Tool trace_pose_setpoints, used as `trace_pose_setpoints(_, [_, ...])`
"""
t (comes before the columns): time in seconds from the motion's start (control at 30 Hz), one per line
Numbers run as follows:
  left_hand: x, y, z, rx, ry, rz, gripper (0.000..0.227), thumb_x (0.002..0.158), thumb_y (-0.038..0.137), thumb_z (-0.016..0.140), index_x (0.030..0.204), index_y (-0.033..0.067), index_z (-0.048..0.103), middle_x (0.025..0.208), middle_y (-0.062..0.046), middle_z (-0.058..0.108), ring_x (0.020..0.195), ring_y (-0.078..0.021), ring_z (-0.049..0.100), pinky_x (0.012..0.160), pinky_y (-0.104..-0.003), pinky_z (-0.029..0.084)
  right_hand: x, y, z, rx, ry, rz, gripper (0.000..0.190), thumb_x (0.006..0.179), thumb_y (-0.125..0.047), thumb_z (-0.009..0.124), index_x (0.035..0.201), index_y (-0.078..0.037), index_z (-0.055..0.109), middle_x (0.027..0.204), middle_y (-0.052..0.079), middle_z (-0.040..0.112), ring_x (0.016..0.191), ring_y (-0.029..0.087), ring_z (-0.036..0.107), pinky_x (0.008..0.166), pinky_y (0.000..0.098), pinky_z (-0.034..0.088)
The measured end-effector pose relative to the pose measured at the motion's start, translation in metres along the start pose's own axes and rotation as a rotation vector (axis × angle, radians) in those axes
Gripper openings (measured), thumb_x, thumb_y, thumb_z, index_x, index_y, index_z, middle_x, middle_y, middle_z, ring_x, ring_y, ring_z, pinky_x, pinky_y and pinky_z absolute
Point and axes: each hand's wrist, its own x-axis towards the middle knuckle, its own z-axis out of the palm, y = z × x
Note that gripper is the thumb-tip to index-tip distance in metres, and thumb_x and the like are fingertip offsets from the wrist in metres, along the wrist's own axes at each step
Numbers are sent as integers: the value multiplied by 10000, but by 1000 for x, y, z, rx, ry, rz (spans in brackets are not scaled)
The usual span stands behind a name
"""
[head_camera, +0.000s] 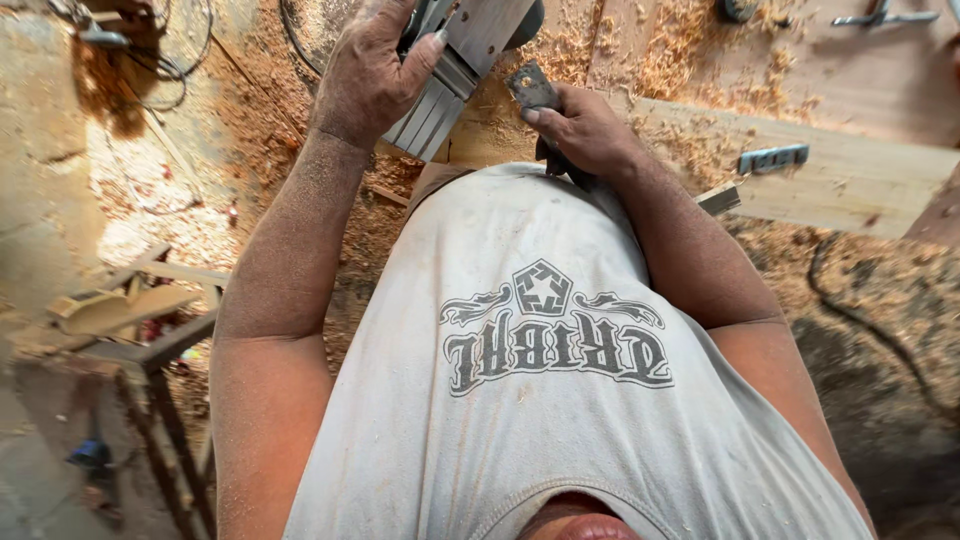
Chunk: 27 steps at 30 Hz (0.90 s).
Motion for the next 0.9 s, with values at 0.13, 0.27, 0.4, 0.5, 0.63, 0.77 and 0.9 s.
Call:
trace_pose_setpoints(0.13, [7,0,-14,-138,-109,-6,515,1187,342,487,1651,170,343,1529,-269,564,1397,-368,651,1166,-491,547,4,-1,18,90,-13,7,319,1066,-375,578,1032,-59,599,837,36,657,769,123,649,700,329,579])
trace_pose_setpoints(0.27, [16,1,-36,-106,-267,-35,632,1111,271,529,1675,92,308,1547,-309,538,1335,-377,666,1127,-495,552,8,3,41,189,69,65,348,1049,-422,572,1054,-75,608,833,41,643,779,144,645,692,350,585])
trace_pose_setpoints(0.4, [42,-1,-47,14,-447,-81,663,1038,246,544,1639,67,330,1402,-270,617,1276,-349,692,1090,-462,574,15,8,58,177,165,30,391,1061,-446,575,1070,-59,630,833,48,615,782,160,615,700,381,579])
trace_pose_setpoints(0.5, [59,-3,-55,74,-380,337,698,1018,172,626,1607,-18,303,1470,-363,535,1305,-484,594,1067,-551,539,19,10,66,183,197,11,387,1048,-455,591,1120,-76,623,830,37,626,793,148,624,714,377,577])
trace_pose_setpoints(0.63, [76,0,-56,24,-548,120,675,976,233,584,1570,46,324,1400,-332,578,1262,-456,629,1043,-527,578,16,6,73,209,180,46,378,1060,-435,592,1097,-62,641,819,70,606,769,171,618,710,382,588])
trace_pose_setpoints(0.77, [81,-6,-58,-96,-685,-161,796,948,354,591,1620,80,264,1448,-293,564,1303,-413,633,1100,-498,578,17,-4,74,277,194,95,306,1041,-364,593,1086,-63,626,804,90,643,742,167,651,679,388,587])
trace_pose_setpoints(0.9, [78,-22,-58,-128,-655,48,797,1050,290,693,1643,24,233,1651,-346,430,1537,-461,457,1212,-540,425,11,-5,79,209,289,-26,248,1053,-302,604,1114,-68,658,843,77,680,801,159,670,742,372,581])
